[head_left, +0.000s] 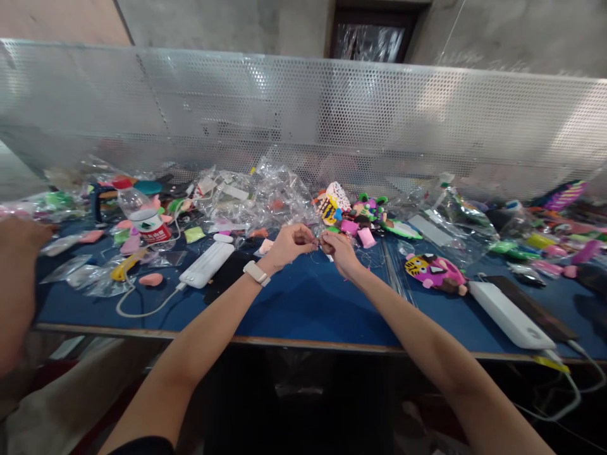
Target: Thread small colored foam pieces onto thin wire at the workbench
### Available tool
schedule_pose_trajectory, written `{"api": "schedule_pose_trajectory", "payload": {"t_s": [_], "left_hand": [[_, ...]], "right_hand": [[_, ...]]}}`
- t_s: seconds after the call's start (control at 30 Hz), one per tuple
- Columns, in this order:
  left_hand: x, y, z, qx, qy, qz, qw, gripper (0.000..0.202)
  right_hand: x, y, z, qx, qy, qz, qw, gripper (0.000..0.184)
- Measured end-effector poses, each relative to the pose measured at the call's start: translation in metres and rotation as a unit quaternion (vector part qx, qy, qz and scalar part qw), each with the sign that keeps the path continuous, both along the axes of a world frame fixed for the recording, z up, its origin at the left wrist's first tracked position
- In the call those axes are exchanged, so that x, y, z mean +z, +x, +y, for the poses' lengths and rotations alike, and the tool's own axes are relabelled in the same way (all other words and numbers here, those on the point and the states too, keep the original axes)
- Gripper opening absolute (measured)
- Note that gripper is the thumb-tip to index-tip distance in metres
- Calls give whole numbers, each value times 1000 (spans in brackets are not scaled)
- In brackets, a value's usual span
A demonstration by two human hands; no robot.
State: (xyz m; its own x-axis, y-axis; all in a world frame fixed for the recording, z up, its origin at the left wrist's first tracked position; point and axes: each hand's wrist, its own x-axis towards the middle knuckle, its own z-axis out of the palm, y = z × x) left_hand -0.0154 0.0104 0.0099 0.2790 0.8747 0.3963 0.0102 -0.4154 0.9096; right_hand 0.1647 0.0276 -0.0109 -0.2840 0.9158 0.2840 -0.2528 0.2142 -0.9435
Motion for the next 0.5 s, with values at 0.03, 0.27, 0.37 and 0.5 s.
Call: {"api": "schedule_pose_trajectory", "payload": {"t_s": [0.03, 0.27, 0.37, 0.5], "left_hand": [[0, -1, 1, -6, -1, 1, 1000, 31], [2, -7, -1, -4, 113, 80, 990, 12], [2, -7, -4, 43, 174, 165, 970, 13], [0, -3, -8, 79, 241, 291, 922, 23]], "right_hand": [[0, -1, -1, 5, -11, 2, 1000, 28], [3, -2, -9, 43, -51, 29, 997, 31], [3, 0, -9, 47, -49, 28, 997, 33], [1, 2, -6, 21, -37, 28, 999, 31]]}}
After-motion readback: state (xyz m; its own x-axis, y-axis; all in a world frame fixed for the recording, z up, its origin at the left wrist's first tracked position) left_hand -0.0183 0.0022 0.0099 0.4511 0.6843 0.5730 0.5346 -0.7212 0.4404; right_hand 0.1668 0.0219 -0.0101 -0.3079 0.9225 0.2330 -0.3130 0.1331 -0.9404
